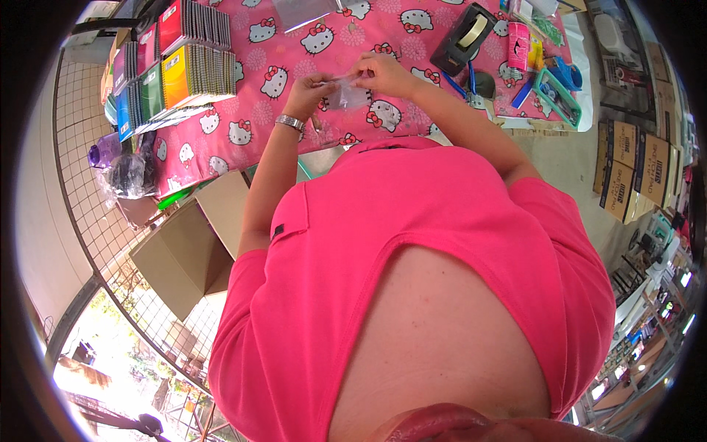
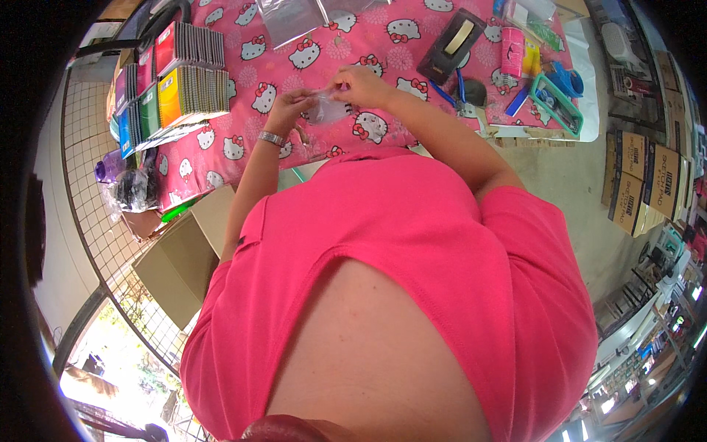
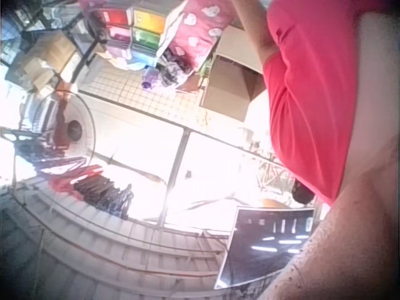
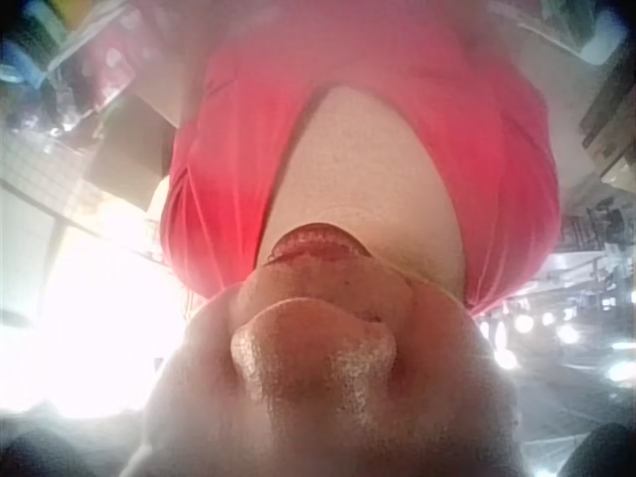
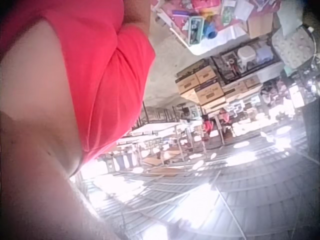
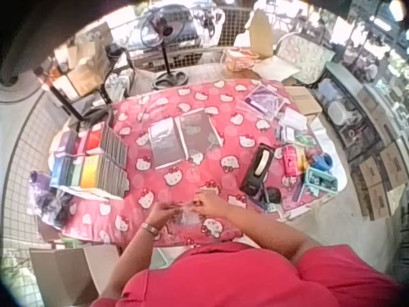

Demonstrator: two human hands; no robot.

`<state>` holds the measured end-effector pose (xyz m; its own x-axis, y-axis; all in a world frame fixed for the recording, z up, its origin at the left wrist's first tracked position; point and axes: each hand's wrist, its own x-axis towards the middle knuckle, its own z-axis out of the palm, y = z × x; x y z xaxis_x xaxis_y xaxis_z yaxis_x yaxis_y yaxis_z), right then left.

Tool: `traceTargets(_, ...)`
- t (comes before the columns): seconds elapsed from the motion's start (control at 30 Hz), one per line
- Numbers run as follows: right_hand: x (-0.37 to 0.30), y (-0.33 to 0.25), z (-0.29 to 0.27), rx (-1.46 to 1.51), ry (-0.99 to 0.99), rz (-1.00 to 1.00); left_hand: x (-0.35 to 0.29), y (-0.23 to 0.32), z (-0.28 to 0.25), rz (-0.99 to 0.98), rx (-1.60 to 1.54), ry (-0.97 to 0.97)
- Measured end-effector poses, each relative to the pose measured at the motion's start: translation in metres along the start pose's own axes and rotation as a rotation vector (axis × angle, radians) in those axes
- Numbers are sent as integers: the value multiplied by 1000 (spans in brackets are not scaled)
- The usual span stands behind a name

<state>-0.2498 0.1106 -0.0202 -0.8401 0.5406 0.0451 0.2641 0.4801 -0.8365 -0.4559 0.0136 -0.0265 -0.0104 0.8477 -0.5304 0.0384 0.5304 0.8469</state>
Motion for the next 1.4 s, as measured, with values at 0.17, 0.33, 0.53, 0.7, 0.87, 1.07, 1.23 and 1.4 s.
traceTargets(0.17,-4,-7,13,-66,184,-105,-12,6,18,604,745,315)
traceTargets(0.33,-21,-22,3,-71,24,-220,-40,11,12,603,720,96)
traceTargets(0.53,-39,-32,0,-296,22,-405,-60,8,23,867,835,171)
traceTargets(0.7,-39,-28,21,-535,41,-310,-46,-16,32,872,817,379)
traceTargets(0.87,-26,-42,22,-110,129,47,-46,-14,37,630,725,505)
traceTargets(1.07,-13,-35,23,-175,90,260,-36,-8,32,478,826,616)
traceTargets(1.23,-48,33,-37,144,758,387,-22,7,27,323,799,468)
traceTargets(1.4,-93,83,-67,895,1143,918,-15,20,26,166,652,307)
